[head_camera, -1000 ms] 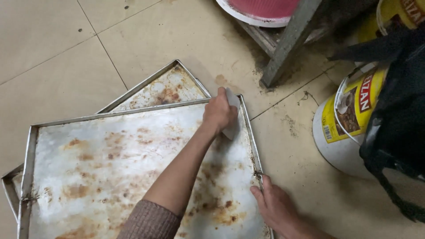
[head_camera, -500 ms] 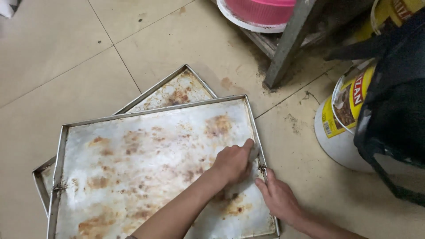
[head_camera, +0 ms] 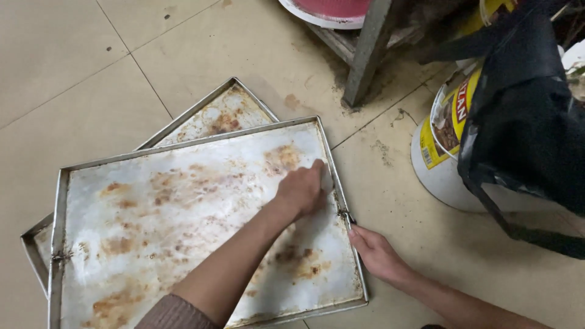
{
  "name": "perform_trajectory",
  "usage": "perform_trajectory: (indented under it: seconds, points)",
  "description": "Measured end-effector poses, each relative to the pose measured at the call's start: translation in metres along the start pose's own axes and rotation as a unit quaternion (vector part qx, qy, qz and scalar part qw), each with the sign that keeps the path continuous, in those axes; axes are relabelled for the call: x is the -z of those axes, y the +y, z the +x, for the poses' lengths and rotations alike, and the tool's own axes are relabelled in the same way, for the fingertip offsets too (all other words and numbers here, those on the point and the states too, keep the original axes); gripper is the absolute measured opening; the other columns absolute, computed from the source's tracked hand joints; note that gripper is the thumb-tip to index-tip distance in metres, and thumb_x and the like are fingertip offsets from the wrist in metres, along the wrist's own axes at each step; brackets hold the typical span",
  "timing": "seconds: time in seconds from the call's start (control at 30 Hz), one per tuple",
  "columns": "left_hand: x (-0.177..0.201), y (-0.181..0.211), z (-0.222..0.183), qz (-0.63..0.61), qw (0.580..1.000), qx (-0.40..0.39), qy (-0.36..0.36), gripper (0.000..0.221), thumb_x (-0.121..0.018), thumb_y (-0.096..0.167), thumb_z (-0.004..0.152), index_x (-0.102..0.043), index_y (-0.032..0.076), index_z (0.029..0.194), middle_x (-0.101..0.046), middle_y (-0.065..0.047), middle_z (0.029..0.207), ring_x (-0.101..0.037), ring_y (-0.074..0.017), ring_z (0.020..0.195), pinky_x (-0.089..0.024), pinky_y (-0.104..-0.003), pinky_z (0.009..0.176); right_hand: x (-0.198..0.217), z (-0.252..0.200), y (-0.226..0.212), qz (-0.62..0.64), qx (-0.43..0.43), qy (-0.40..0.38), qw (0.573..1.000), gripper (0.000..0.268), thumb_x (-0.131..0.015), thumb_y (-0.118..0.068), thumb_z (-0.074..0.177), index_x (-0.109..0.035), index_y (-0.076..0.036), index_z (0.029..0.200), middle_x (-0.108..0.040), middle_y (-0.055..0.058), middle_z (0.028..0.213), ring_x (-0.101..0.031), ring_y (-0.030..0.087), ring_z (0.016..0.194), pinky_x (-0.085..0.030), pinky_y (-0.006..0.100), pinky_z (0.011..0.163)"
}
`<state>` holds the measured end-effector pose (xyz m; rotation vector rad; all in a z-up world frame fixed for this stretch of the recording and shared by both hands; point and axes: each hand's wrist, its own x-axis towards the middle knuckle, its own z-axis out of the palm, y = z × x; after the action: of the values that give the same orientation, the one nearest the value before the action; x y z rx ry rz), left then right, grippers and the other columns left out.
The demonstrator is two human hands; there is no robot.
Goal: Cleaning metal baking trays by scraping off burnt food residue with a plastic scraper and disposing of the waste in a trash bin.
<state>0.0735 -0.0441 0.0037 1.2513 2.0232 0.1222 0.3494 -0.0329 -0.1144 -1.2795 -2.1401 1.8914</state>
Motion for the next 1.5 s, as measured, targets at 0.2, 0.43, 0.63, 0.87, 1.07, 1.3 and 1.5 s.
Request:
perform_trajectory:
  seconds: [0.2,0.43,0.63,0.87,1.07,1.3,1.5]
  points:
    - [-0.028,0.015,-0.028,0.031,0.998,-0.011,-0.047,0.041,-0.064,0.019,0.099,-0.047,0.009,0.135,-0.073,-0.023,0.119,-0.072,-0.0501,0.106,-0.059,-0.060,0.080,0.002,0.000,0.000,0.009,0.003,-0.015,1.000,0.040,-0.053,-0.040,0.122,-0.059,-0.014,0.093,-0.051,-0.007,0.092,-0.054,0.010,0.091,-0.044,0.027,0.090]
    - [0.021,0.004,-0.060,-0.079,0.993,0.008,-0.087,0.053,-0.069,0.023,0.100,-0.052,0.018,0.150,-0.075,-0.016,0.128,-0.075,-0.0361,0.107,-0.062,-0.049,0.086,0.009,-0.009,-0.032,0.066,-0.102,-0.050,0.991,0.052,-0.046,-0.048,0.115,-0.082,-0.022,0.141,-0.086,-0.004,0.124,-0.074,0.011,0.116,-0.059,0.035,0.096]
    - [0.069,-0.012,-0.105,-0.342,0.939,0.021,-0.032,0.057,-0.071,0.021,0.097,-0.065,0.013,0.153,-0.079,-0.002,0.146,-0.073,-0.0186,0.130,-0.057,-0.034,0.115,0.033,-0.018,-0.012,0.057,-0.142,0.010,0.988,0.058,-0.042,-0.044,0.117,-0.074,-0.018,0.158,-0.083,0.004,0.107,-0.069,0.015,0.084,-0.049,0.029,0.073]
    - [0.124,0.065,-0.146,-0.453,0.889,-0.071,-0.021,0.041,-0.066,0.006,0.094,-0.069,0.011,0.134,-0.081,-0.009,0.116,-0.079,-0.0242,0.098,-0.064,-0.040,0.078,0.029,-0.002,0.041,0.040,-0.097,0.108,0.989,0.052,-0.045,-0.042,0.113,-0.083,-0.017,0.137,-0.090,0.002,0.089,-0.074,0.012,0.069,-0.059,0.029,0.066]
    - [0.148,0.158,-0.155,-0.273,0.913,-0.294,0.077,0.012,-0.068,0.017,0.108,-0.061,0.018,0.118,-0.062,0.000,0.090,-0.054,-0.0129,0.079,-0.047,-0.030,0.069,0.039,-0.030,0.012,0.091,-0.132,0.137,0.978,0.054,-0.044,-0.048,0.115,-0.087,-0.022,0.132,-0.090,0.002,0.091,-0.079,0.012,0.074,-0.062,0.027,0.081]
    - [0.138,0.248,-0.096,0.242,0.722,-0.533,0.369,0.056,-0.054,0.007,0.102,-0.065,0.022,0.156,-0.070,-0.017,0.156,-0.067,-0.0420,0.138,-0.047,-0.058,0.120,0.045,-0.047,0.007,0.105,-0.157,0.145,0.971,0.038,-0.055,-0.045,0.111,-0.086,-0.030,0.126,-0.088,-0.011,0.086,-0.071,0.007,0.078,-0.057,0.021,0.084]
    - [0.121,0.248,-0.071,0.410,0.706,-0.503,0.285,0.062,-0.048,0.018,0.108,-0.049,0.019,0.170,-0.058,-0.021,0.166,-0.058,-0.0445,0.148,-0.048,-0.059,0.118,0.057,-0.064,-0.010,0.115,-0.202,0.110,0.966,0.039,-0.051,-0.050,0.114,-0.081,-0.032,0.132,-0.085,-0.011,0.095,-0.074,0.008,0.084,-0.056,0.021,0.086]
